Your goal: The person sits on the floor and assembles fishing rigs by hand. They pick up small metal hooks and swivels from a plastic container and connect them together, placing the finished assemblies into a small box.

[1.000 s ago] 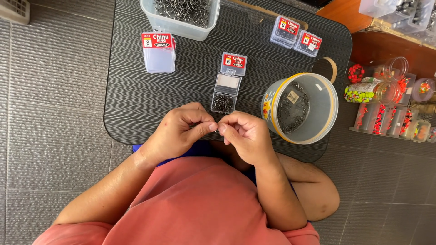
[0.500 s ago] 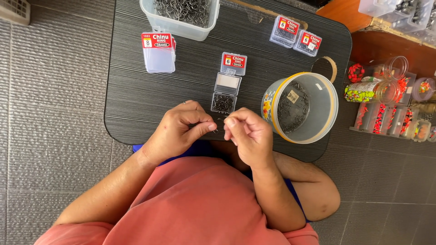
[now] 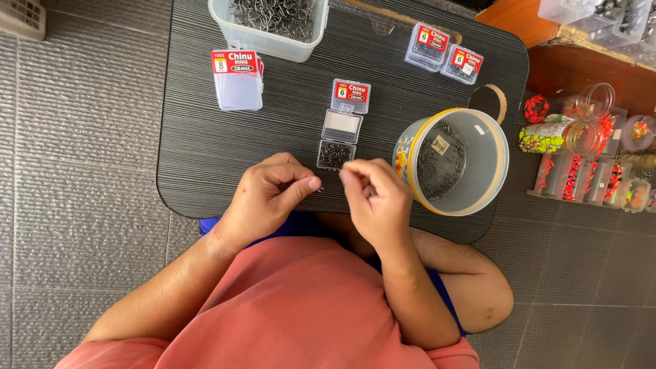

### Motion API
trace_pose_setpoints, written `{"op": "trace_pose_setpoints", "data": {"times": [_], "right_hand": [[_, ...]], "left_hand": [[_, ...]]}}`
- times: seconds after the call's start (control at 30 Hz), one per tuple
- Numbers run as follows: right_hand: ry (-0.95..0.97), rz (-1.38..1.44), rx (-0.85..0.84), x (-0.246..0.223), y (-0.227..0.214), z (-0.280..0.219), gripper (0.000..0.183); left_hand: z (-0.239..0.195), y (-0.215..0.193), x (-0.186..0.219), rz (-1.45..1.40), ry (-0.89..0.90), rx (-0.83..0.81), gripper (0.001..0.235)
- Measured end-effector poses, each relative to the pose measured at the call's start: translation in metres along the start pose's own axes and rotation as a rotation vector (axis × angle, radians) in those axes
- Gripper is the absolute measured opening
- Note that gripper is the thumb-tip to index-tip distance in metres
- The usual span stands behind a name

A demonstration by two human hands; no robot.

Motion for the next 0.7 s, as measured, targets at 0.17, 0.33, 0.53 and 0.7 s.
{"op": "trace_pose_setpoints", "data": {"times": [0.17, 0.33, 0.53, 0.7], "right_hand": [[-0.168, 0.068, -0.086, -0.023, 0.003, -0.007, 0.016], [-0.175, 0.108, -0.102, -0.019, 0.007, -0.010, 0.009], [0.410, 0.589, -0.046, 0.061, 0.012, -0.018, 0.007], [0.521, 0.361, -0.003, 0.054, 0.008, -0.009, 0.012]], "left_hand": [[0.000, 0.005, 0.000, -0.012, -0.058, -0.007, 0.016], [0.000, 0.006, 0.000, -0.013, -0.098, -0.004, 0.016], [-0.008, -0.004, -0.018, -0.040, -0.193, 0.075, 0.027], [-0.011, -0.005, -0.022, -0.036, -0.193, 0.083, 0.026]]}}
Point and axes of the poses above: each hand's wrist, its own z-axis towards the middle knuckle, its own y-axis out of the palm, x = y × z, the point moved 9 cm from there along z, towards the middle knuckle, and after that the axes turned 6 degrees about y, right-handed, at the moved point
